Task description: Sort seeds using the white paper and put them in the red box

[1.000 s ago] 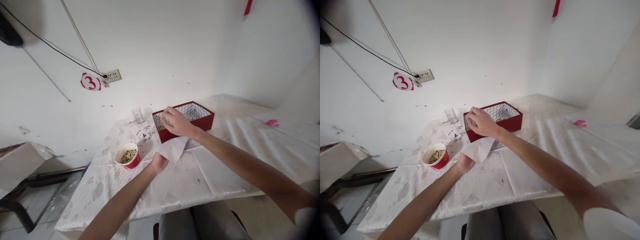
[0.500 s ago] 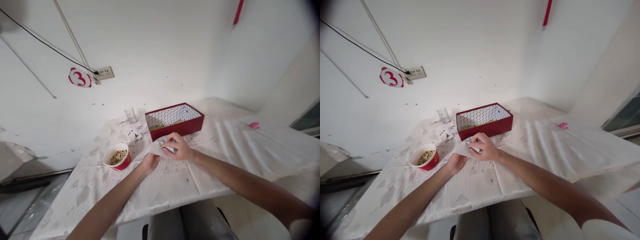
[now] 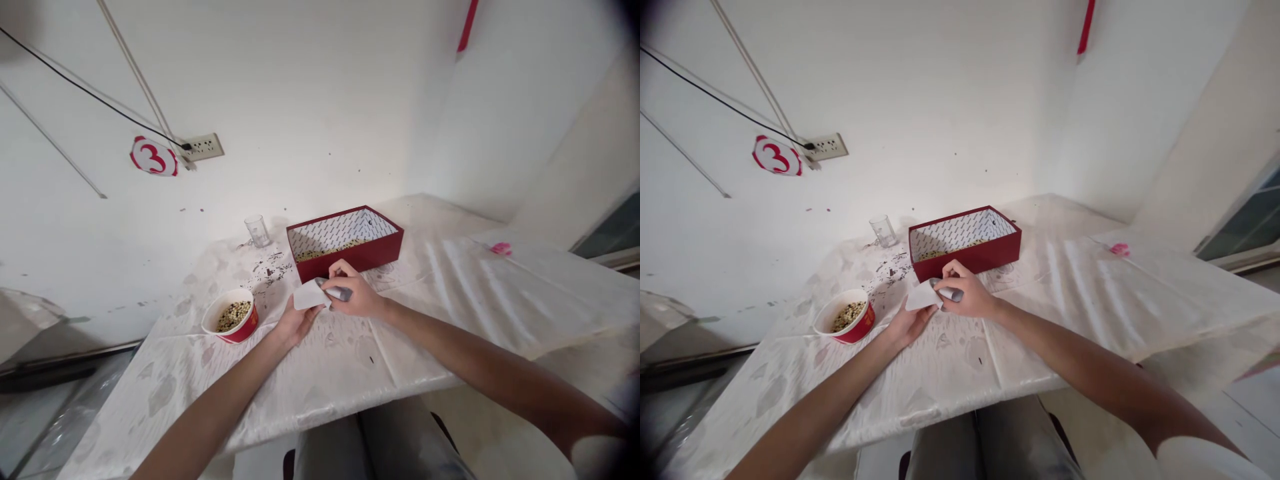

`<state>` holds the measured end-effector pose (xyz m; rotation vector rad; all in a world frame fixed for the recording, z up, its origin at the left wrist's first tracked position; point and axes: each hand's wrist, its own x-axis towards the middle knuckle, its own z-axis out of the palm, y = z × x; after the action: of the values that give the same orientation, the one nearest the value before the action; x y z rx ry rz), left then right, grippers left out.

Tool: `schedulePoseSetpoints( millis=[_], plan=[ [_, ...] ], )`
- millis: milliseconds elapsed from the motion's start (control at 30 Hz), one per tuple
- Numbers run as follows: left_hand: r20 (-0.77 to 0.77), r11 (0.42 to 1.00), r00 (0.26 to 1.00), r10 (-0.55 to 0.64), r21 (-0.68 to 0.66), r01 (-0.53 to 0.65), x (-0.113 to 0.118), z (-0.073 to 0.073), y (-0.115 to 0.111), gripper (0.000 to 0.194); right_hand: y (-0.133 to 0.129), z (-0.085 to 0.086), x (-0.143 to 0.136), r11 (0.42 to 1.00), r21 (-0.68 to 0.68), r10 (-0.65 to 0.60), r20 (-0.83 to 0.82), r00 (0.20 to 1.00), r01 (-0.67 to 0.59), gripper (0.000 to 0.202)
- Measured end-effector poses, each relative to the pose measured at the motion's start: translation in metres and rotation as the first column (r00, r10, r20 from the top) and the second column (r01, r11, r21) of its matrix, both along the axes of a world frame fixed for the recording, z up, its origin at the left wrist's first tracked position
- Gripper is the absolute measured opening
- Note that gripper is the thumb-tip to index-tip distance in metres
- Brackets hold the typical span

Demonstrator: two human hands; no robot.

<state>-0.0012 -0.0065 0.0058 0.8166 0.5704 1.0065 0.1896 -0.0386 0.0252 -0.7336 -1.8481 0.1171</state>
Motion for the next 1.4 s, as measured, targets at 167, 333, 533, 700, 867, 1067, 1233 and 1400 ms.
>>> schedulePoseSetpoints(
  millis=[167, 333, 533, 700, 867, 1067, 1233, 1400],
  plan=[
    [-0.060, 0.999, 0.998, -0.021, 0.045, 0.024, -0.006, 0.010, 0.001, 0.050, -0.001, 0.001, -0.001, 1.000, 0.003, 0.009, -0.035, 0.999, -0.008, 0.025],
    [-0.091, 1.000, 0.996, -0.016, 0.024, 0.018, -0.005, 0.010, 0.002, 0.058, -0.001, 0.001, 0.000, 0.997, 0.043, -0.070, 0.056, 0.996, 0.068, 0.025],
    [-0.070, 1.000, 0.998, -0.008, 0.025, 0.010, -0.002, 0.005, 0.002, 0.058, -0.001, 0.001, 0.001, 0.993, 0.023, -0.120, 0.077, 0.990, 0.118, 0.022],
    [-0.084, 0.998, 0.996, -0.002, 0.063, 0.007, -0.004, 0.007, 0.002, 0.049, -0.002, 0.001, 0.003, 0.998, 0.014, -0.066, 0.047, 0.997, 0.065, 0.022],
    [-0.097, 1.000, 0.995, -0.005, 0.022, 0.007, -0.003, 0.006, 0.002, 0.045, 0.001, -0.001, 0.006, 0.998, 0.025, -0.057, 0.041, 0.998, 0.056, 0.019],
    [-0.117, 1.000, 0.993, 0.015, 0.001, -0.015, 0.000, 0.007, -0.002, 0.040, 0.002, -0.001, 0.009, 0.989, 0.095, -0.125, 0.111, 0.986, 0.114, 0.014],
    [-0.121, 0.998, 0.991, 0.054, 0.036, -0.050, -0.001, 0.007, 0.000, 0.048, 0.002, -0.001, 0.008, 0.978, 0.146, -0.175, 0.168, 0.970, 0.151, 0.011],
    [-0.114, 0.999, 0.993, 0.044, 0.028, -0.041, -0.003, 0.010, 0.004, 0.051, 0.001, 0.001, 0.006, 0.973, 0.173, -0.187, 0.195, 0.963, 0.154, 0.013]
  ],
)
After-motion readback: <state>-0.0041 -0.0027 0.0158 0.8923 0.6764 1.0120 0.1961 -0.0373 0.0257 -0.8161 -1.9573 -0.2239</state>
